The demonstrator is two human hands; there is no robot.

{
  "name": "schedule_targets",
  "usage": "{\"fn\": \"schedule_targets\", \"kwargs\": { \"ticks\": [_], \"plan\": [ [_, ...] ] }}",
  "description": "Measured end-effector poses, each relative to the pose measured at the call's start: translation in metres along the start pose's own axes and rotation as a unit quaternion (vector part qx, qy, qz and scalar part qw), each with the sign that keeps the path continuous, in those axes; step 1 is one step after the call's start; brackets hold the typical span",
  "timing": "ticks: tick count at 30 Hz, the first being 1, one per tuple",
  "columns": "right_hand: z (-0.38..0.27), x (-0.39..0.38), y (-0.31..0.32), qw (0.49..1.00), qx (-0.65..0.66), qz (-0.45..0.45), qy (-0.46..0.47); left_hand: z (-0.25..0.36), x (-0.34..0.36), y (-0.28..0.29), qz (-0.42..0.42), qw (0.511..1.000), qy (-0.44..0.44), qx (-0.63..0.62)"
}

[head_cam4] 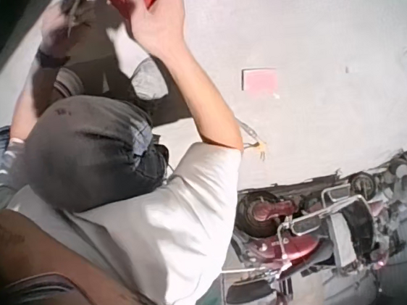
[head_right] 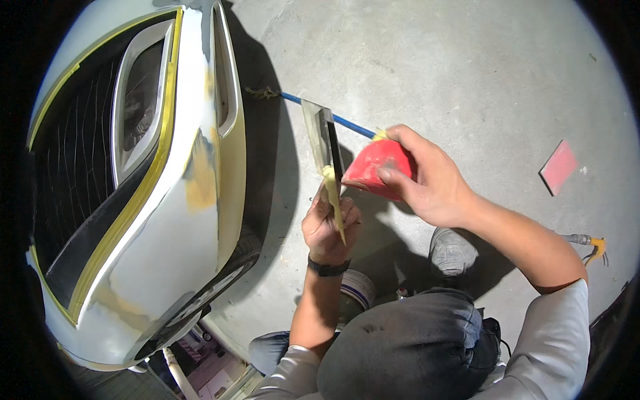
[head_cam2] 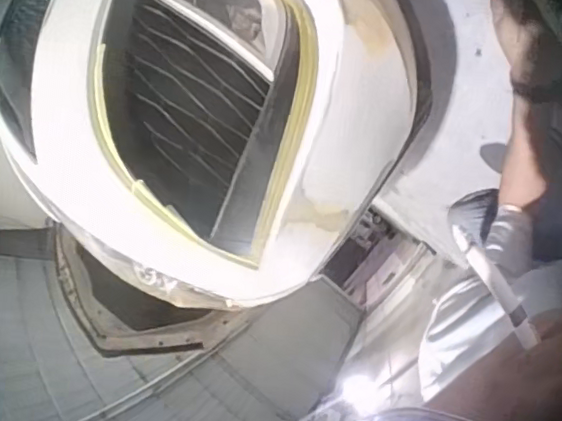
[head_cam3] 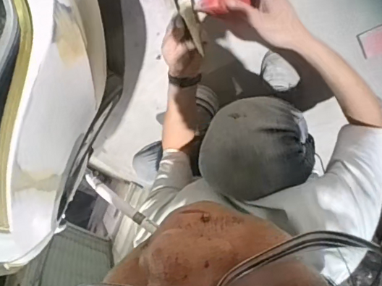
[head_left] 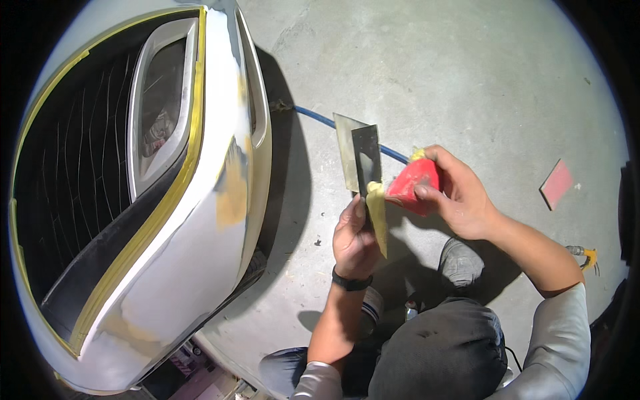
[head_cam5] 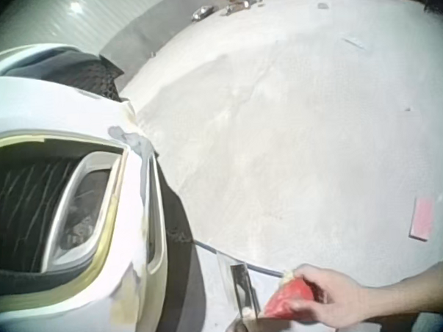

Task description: The person applies a yellow body filler to the front bumper of a white car using a metal spreader and a red plastic scraper. They repeatedly scoop filler from the spreader and smooth it onto the bumper surface, working along the edge near the grille.

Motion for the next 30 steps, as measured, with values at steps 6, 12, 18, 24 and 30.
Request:
{"fn": "schedule_targets", "kwargs": {
  "ticks": [6, 12, 18, 24, 30],
  "plan": [
    [-0.055, -0.034, 0.046, 0.934, -0.107, 0.195, 0.28, -0.015, 0.006, -0.019, -0.023, 0.998, 0.047, -0.035],
    [-0.07, -0.062, 0.024, 0.911, -0.11, 0.168, 0.36, -0.004, 0.003, -0.019, -0.039, 0.998, -0.01, -0.054],
    [-0.065, -0.072, 0.018, 0.9, -0.161, 0.122, 0.385, -0.012, -0.001, -0.021, -0.061, 0.997, -0.021, -0.047],
    [-0.018, -0.075, 0.035, 0.969, 0.04, 0.217, 0.115, -0.008, 0.002, -0.021, -0.047, 0.992, -0.113, 0.016],
    [-0.004, -0.076, 0.018, 0.986, 0.015, 0.146, 0.079, -0.008, 0.003, -0.004, 0.122, 0.983, -0.131, 0.038]
  ]
}}
Point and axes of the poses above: each hand's wrist, its own x-axis towards the middle knuckle, its own y-axis out of the back of the hand, z = x × y, the point moved 8 cm from there along x, towards the middle knuckle, and after that the axes turned 5 degrees about z, right-handed, at the moved point
